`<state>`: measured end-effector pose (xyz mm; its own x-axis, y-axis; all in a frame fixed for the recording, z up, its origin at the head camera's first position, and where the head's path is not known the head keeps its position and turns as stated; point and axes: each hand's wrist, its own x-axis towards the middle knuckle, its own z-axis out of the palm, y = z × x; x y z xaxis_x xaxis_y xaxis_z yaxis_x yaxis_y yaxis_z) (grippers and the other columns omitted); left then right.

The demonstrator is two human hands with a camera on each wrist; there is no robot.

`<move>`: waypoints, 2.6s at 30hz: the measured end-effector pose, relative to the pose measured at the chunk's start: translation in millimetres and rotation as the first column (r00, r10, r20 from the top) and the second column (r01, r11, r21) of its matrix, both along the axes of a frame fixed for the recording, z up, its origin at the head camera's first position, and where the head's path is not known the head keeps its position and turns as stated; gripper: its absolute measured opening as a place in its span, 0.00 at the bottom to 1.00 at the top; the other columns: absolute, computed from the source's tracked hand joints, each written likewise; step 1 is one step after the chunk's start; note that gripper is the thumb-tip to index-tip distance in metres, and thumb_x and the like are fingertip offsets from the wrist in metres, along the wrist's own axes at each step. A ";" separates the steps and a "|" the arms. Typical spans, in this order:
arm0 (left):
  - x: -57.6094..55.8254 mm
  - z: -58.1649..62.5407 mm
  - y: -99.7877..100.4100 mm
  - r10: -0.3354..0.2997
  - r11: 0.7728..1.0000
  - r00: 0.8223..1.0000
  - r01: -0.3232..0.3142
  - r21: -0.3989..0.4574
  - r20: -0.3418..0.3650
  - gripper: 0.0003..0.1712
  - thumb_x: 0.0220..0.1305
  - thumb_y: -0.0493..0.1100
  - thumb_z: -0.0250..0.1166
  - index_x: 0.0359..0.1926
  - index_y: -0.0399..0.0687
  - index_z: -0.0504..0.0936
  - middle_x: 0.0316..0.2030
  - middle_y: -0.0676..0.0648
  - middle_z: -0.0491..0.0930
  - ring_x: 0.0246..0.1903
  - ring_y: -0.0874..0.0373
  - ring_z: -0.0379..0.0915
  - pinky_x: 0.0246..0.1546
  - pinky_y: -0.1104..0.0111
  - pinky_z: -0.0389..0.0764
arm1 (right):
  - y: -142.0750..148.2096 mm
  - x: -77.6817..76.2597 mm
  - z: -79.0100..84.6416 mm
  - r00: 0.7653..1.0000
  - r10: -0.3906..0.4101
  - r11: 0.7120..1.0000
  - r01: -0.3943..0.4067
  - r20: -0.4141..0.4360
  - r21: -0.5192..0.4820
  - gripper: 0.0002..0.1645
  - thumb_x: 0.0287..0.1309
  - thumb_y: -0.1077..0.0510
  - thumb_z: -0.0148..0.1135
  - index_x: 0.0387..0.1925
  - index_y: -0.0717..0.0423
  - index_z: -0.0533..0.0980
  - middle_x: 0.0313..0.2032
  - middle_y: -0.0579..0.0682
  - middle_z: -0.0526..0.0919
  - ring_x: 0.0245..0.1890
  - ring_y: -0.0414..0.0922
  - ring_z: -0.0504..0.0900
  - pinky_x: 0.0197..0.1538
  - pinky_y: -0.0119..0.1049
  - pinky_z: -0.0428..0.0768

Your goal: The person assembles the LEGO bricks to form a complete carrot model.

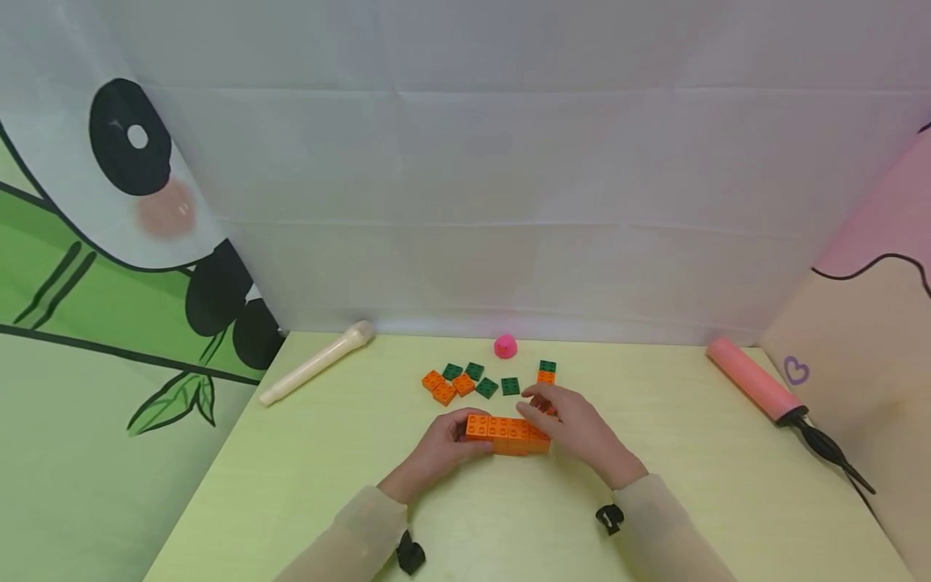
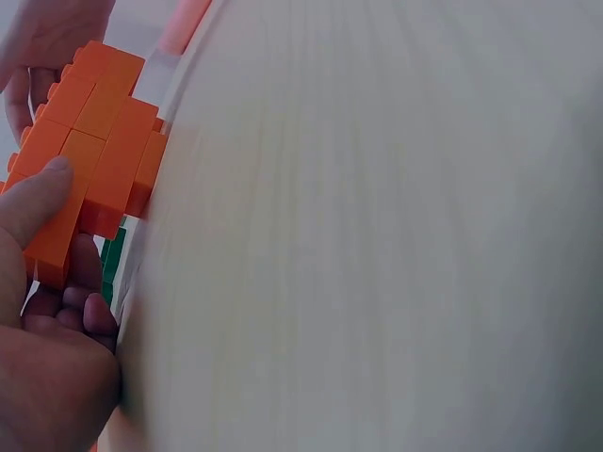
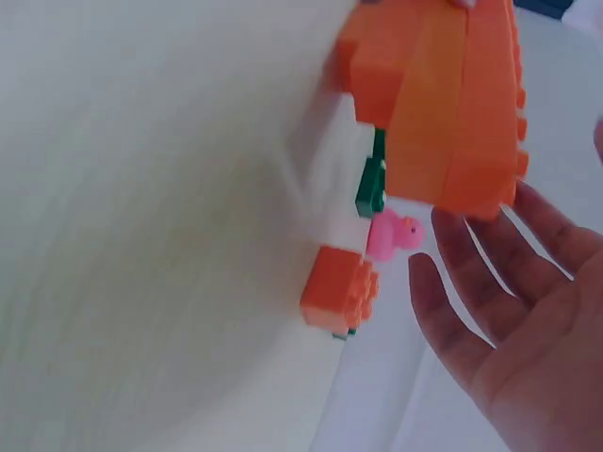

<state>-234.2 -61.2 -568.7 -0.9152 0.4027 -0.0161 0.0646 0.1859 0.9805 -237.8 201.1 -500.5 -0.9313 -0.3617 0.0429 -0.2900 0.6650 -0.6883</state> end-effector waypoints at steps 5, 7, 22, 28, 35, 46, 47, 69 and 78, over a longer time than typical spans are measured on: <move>-0.1 0.1 0.7 0.002 1.000 1.000 -0.002 0.013 0.017 0.19 0.64 0.41 0.76 0.55 0.56 0.85 0.48 0.56 0.85 0.47 0.57 0.79 0.51 0.69 0.81 | 14.9 -15.7 -0.2 0.994 -0.099 0.995 0.098 -0.036 -0.010 0.23 0.79 0.46 0.56 0.60 0.59 0.80 0.50 0.52 0.86 0.45 0.48 0.81 0.49 0.45 0.83; 0.2 0.3 0.5 0.000 1.000 1.000 -0.001 0.016 0.018 0.19 0.64 0.40 0.76 0.55 0.56 0.85 0.48 0.56 0.85 0.47 0.57 0.79 0.50 0.69 0.81 | 18.7 -21.2 -3.3 0.991 -0.117 0.993 0.118 -0.061 0.015 0.20 0.78 0.53 0.58 0.60 0.61 0.79 0.50 0.52 0.85 0.46 0.49 0.81 0.49 0.46 0.83; 1.0 1.2 0.8 0.009 1.000 1.000 -0.009 0.006 0.017 0.20 0.64 0.40 0.76 0.56 0.56 0.85 0.48 0.56 0.84 0.46 0.57 0.78 0.48 0.69 0.80 | 26.3 -32.4 -29.4 0.988 -0.151 0.975 0.149 0.005 0.163 0.25 0.60 0.56 0.77 0.55 0.63 0.81 0.51 0.57 0.84 0.50 0.56 0.80 0.57 0.56 0.80; 1.1 0.8 1.6 0.008 1.000 1.000 -0.008 0.014 0.021 0.20 0.64 0.40 0.76 0.55 0.56 0.85 0.49 0.56 0.85 0.46 0.57 0.78 0.49 0.69 0.81 | 27.7 -31.4 -33.5 0.988 -0.154 0.973 0.149 0.016 0.176 0.25 0.59 0.59 0.77 0.56 0.64 0.82 0.52 0.58 0.84 0.49 0.55 0.80 0.58 0.56 0.80; 1.4 2.0 1.9 0.008 1.000 1.000 -0.008 0.009 0.020 0.19 0.64 0.40 0.76 0.55 0.56 0.85 0.49 0.56 0.85 0.47 0.57 0.78 0.50 0.69 0.80 | 28.8 -31.5 -33.8 0.988 -0.153 0.974 0.148 0.014 0.173 0.25 0.59 0.59 0.76 0.56 0.64 0.81 0.51 0.58 0.84 0.48 0.54 0.80 0.57 0.56 0.80; -1.0 0.7 0.9 0.011 1.000 1.000 -0.011 0.005 0.023 0.19 0.64 0.40 0.77 0.55 0.57 0.85 0.49 0.57 0.84 0.47 0.58 0.79 0.51 0.69 0.81 | 20.9 -29.1 -15.7 0.991 -0.123 0.981 0.128 -0.044 0.144 0.25 0.62 0.55 0.76 0.57 0.63 0.80 0.48 0.54 0.84 0.48 0.54 0.81 0.52 0.51 0.83; -1.1 0.8 0.8 0.010 1.000 1.000 -0.010 0.004 0.021 0.20 0.64 0.41 0.77 0.55 0.57 0.85 0.49 0.57 0.84 0.47 0.58 0.79 0.51 0.69 0.81 | 18.9 -28.0 -12.6 0.992 -0.113 0.984 0.120 -0.058 0.134 0.25 0.62 0.56 0.75 0.57 0.63 0.80 0.48 0.53 0.84 0.48 0.54 0.81 0.52 0.51 0.83; 0.9 -0.7 -0.8 -0.018 1.000 1.000 0.018 0.024 -0.006 0.20 0.65 0.41 0.76 0.57 0.56 0.85 0.48 0.56 0.84 0.43 0.57 0.77 0.45 0.70 0.81 | -41.1 10.1 20.0 0.973 0.172 0.984 -0.176 -0.155 -0.011 0.17 0.62 0.57 0.76 0.51 0.52 0.83 0.44 0.40 0.82 0.45 0.49 0.82 0.50 0.47 0.85; 4.8 -0.8 -3.3 -0.035 0.998 0.999 0.035 0.045 -0.004 0.21 0.65 0.39 0.75 0.58 0.54 0.85 0.50 0.56 0.85 0.46 0.57 0.79 0.50 0.68 0.82 | -52.8 17.1 16.1 0.970 0.174 0.985 -0.170 -0.167 0.037 0.17 0.61 0.58 0.76 0.51 0.53 0.83 0.44 0.41 0.82 0.43 0.40 0.80 0.47 0.36 0.84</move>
